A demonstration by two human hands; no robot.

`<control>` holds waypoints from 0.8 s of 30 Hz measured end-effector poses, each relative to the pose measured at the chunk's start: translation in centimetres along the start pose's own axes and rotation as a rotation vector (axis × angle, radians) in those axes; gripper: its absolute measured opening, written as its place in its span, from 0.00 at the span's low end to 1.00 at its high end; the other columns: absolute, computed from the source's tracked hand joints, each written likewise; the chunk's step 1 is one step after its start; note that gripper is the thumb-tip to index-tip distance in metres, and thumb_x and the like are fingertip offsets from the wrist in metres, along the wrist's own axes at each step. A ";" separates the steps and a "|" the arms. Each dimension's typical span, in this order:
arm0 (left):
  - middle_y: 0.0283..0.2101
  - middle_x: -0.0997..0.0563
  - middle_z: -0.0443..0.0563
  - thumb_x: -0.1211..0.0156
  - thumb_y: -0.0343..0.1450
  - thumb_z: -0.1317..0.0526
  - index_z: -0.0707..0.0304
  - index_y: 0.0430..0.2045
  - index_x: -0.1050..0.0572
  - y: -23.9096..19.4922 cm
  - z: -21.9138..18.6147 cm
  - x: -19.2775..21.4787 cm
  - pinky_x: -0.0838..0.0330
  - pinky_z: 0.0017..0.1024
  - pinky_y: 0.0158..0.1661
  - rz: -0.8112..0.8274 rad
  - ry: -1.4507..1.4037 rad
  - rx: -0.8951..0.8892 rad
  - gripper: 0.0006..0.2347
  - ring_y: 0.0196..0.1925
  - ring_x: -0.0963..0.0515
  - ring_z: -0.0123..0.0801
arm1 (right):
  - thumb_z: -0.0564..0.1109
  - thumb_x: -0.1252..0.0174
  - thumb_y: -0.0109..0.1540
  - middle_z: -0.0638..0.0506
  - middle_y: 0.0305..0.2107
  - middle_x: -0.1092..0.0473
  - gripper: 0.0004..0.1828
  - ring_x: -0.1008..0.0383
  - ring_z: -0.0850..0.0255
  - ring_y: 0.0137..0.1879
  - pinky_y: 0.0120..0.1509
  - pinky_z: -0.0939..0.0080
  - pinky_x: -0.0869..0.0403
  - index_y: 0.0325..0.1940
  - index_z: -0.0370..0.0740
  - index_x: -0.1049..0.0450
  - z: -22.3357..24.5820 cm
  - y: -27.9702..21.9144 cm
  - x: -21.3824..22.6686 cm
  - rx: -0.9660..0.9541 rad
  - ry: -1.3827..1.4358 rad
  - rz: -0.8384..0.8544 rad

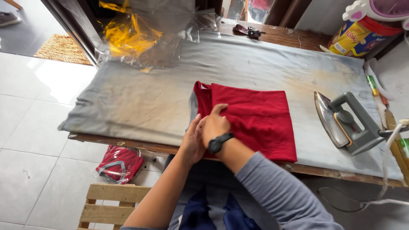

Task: The person irons a red t-shirt on an ironing board, smoothing the body and sleeves, then folds the shirt and places it into a clear plastic bag. The person uses a steam iron and handles the shirt and bag by hand.

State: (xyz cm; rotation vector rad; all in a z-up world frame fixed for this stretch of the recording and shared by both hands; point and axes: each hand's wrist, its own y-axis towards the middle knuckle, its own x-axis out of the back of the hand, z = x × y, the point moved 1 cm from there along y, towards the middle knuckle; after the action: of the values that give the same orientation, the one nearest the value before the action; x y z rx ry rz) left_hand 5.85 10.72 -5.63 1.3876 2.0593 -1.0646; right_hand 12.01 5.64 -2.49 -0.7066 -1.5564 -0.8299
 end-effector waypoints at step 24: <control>0.67 0.27 0.58 0.44 0.67 0.78 0.43 0.70 0.35 -0.1 -6.5 -2.1 0.20 0.37 0.51 -0.029 0.691 -0.229 0.35 0.60 0.22 0.44 | 0.66 0.64 0.75 0.45 0.69 0.43 0.31 0.42 0.44 0.75 0.71 0.35 0.39 0.77 0.51 0.38 -21.3 1.8 -0.8 -0.128 0.398 -0.143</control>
State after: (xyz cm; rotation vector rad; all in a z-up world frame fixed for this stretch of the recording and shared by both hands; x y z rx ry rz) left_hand 6.96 14.62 -0.12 1.7660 2.5677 -0.3447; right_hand 25.55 -10.95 -1.56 -0.4873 -1.2116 -1.1105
